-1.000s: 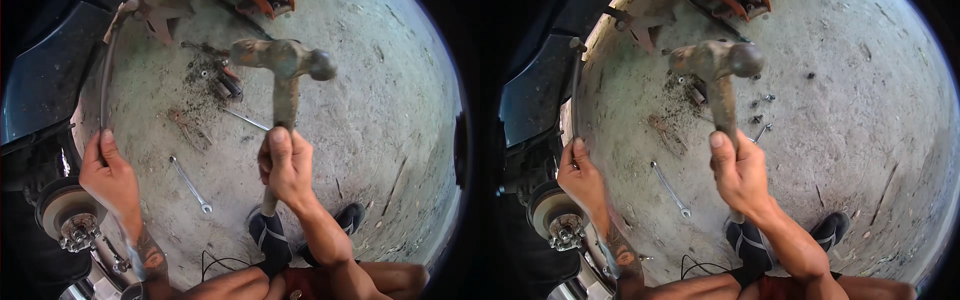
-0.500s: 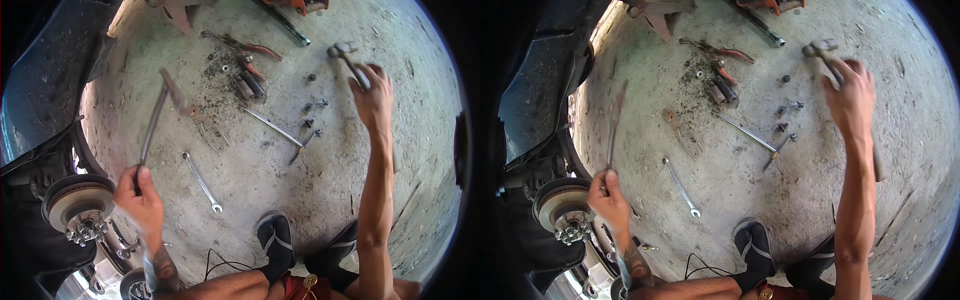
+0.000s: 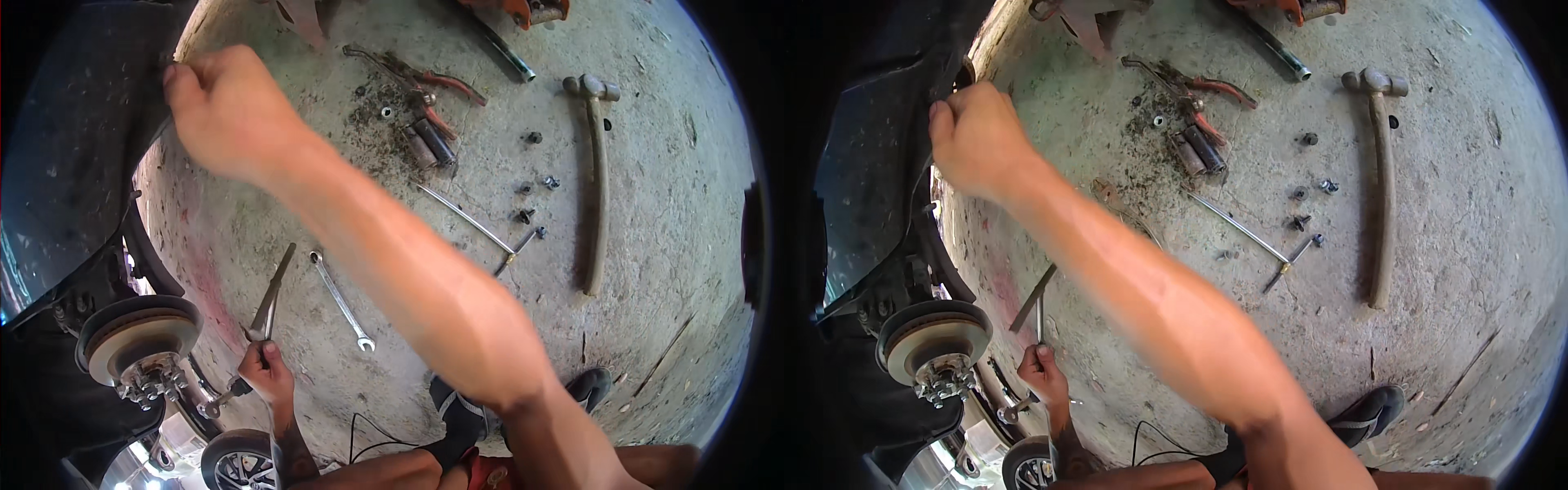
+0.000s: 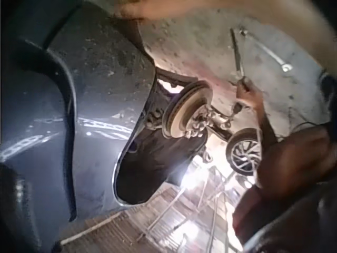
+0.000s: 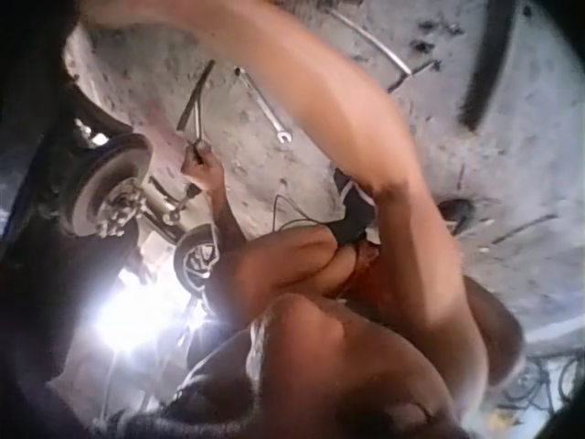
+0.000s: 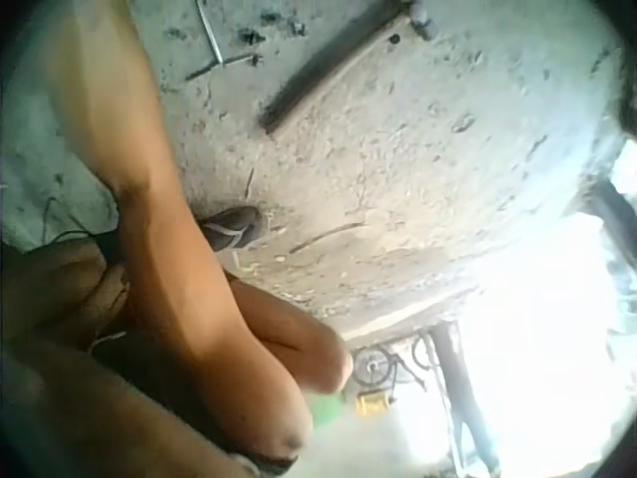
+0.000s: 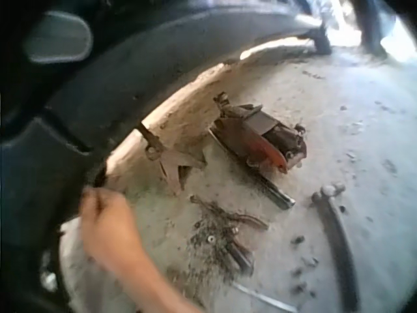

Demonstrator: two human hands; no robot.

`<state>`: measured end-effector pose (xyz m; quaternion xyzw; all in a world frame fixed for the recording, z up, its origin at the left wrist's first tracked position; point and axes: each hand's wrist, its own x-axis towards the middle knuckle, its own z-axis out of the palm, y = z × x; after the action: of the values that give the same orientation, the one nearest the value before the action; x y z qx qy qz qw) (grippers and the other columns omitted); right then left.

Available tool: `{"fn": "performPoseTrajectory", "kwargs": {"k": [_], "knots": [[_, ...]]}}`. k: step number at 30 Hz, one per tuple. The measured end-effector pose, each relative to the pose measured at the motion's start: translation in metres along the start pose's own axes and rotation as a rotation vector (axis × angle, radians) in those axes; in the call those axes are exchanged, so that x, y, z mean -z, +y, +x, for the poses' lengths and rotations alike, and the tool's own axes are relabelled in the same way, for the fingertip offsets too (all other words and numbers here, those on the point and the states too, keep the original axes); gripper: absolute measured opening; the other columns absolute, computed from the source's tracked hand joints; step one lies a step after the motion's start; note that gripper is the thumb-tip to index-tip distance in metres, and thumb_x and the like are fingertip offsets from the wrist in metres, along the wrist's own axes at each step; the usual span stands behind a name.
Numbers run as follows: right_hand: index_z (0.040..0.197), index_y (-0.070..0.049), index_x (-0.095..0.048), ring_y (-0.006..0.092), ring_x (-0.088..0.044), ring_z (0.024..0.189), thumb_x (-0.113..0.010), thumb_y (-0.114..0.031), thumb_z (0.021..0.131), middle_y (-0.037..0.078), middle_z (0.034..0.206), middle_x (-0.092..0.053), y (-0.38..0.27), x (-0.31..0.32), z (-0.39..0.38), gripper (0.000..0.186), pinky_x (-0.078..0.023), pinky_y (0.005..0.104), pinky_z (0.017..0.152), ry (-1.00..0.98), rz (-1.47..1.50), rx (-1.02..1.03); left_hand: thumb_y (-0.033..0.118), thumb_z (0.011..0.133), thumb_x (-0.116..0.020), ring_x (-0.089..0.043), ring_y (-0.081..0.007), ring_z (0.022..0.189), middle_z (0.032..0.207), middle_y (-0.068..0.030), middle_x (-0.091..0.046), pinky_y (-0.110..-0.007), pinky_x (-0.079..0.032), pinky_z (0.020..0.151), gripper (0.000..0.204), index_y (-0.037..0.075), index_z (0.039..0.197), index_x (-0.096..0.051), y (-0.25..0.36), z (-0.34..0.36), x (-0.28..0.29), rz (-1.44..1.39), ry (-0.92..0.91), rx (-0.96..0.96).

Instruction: Repairing and aligning a car fender panel using a hammer and a tool as a punch.

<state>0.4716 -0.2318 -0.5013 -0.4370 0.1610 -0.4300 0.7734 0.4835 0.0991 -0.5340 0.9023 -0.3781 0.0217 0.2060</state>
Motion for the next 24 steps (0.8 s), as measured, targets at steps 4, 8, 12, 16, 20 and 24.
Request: {"fn": "performPoseTrajectory", "kwargs": {"k": [4, 8, 12, 16, 20, 24], "knots": [[0.063, 0.001, -0.050, 0.0084, -0.038, 0.048, -0.046, -0.020, 0.093, 0.000, 0.050, -0.041, 0.013, -0.013, -0.011, 0.037, -0.031, 0.0304, 0.044, 0.099, 0.144, 0.069, 0.035, 0.094, -0.048, -0.031, -0.0061, 0.048, 0.052, 0.0015, -0.036, -0.025, -0.021, 0.044, 0.044, 0.000, 0.066, -0.048, 0.005, 0.000, 0.004, -0.028, 0.093, 0.003], [0.061, 0.001, -0.047, 0.0087, -0.036, 0.048, -0.046, -0.018, 0.093, 0.001, 0.049, -0.039, 0.015, -0.017, -0.014, 0.037, -0.030, 0.0307, 0.045, 0.136, 0.189, 0.053, 0.034, 0.095, -0.046, -0.029, -0.0046, 0.048, 0.052, 0.0025, -0.035, -0.023, -0.019, 0.045, 0.044, 0.002, 0.064, -0.047, 0.019, 0.007, 0.016, -0.087, 0.210, 0.026], [0.064, 0.002, -0.048, 0.0120, -0.037, 0.048, -0.048, -0.018, 0.092, 0.007, 0.050, -0.040, 0.018, -0.013, -0.015, 0.035, -0.033, 0.0328, 0.046, 0.188, 0.158, 0.087, 0.035, 0.095, -0.044, -0.037, -0.0102, 0.048, 0.052, -0.0021, -0.039, -0.026, -0.026, 0.045, 0.048, -0.007, 0.075, -0.055, 0.061, 0.029, 0.036, 0.041, 0.261, -0.020], [0.065, 0.004, -0.049, 0.0241, -0.042, 0.052, -0.050, -0.017, 0.090, 0.015, 0.054, -0.044, 0.012, -0.014, -0.018, 0.033, -0.036, 0.0379, 0.051, 0.191, 0.133, 0.087, 0.026, 0.095, -0.048, -0.038, -0.0089, 0.050, 0.054, -0.0026, -0.041, -0.025, -0.027, 0.045, 0.036, -0.004, 0.078, -0.057, 0.092, 0.062, 0.048, 0.278, 0.357, -0.303], [0.065, 0.006, -0.050, 0.0374, -0.047, 0.055, -0.051, -0.015, 0.088, 0.022, 0.058, -0.047, 0.009, -0.009, -0.018, 0.031, -0.038, 0.0427, 0.054, 0.200, 0.121, 0.066, 0.024, 0.096, -0.049, -0.046, -0.0112, 0.058, 0.065, -0.0053, -0.052, -0.027, -0.036, 0.050, 0.034, -0.006, 0.085, -0.060, 0.124, 0.088, 0.042, 0.495, 0.344, -0.425], [0.068, 0.005, -0.050, 0.0281, -0.043, 0.050, -0.051, -0.018, 0.089, 0.019, 0.057, -0.045, 0.014, -0.014, -0.016, 0.031, -0.038, 0.0395, 0.053, 0.238, 0.121, 0.123, 0.023, 0.094, -0.051, -0.048, -0.0192, 0.059, 0.069, -0.0125, -0.054, -0.033, -0.038, 0.052, 0.033, -0.008, 0.090, -0.061, 0.126, 0.107, 0.018, 0.175, 0.336, -0.240]]}}
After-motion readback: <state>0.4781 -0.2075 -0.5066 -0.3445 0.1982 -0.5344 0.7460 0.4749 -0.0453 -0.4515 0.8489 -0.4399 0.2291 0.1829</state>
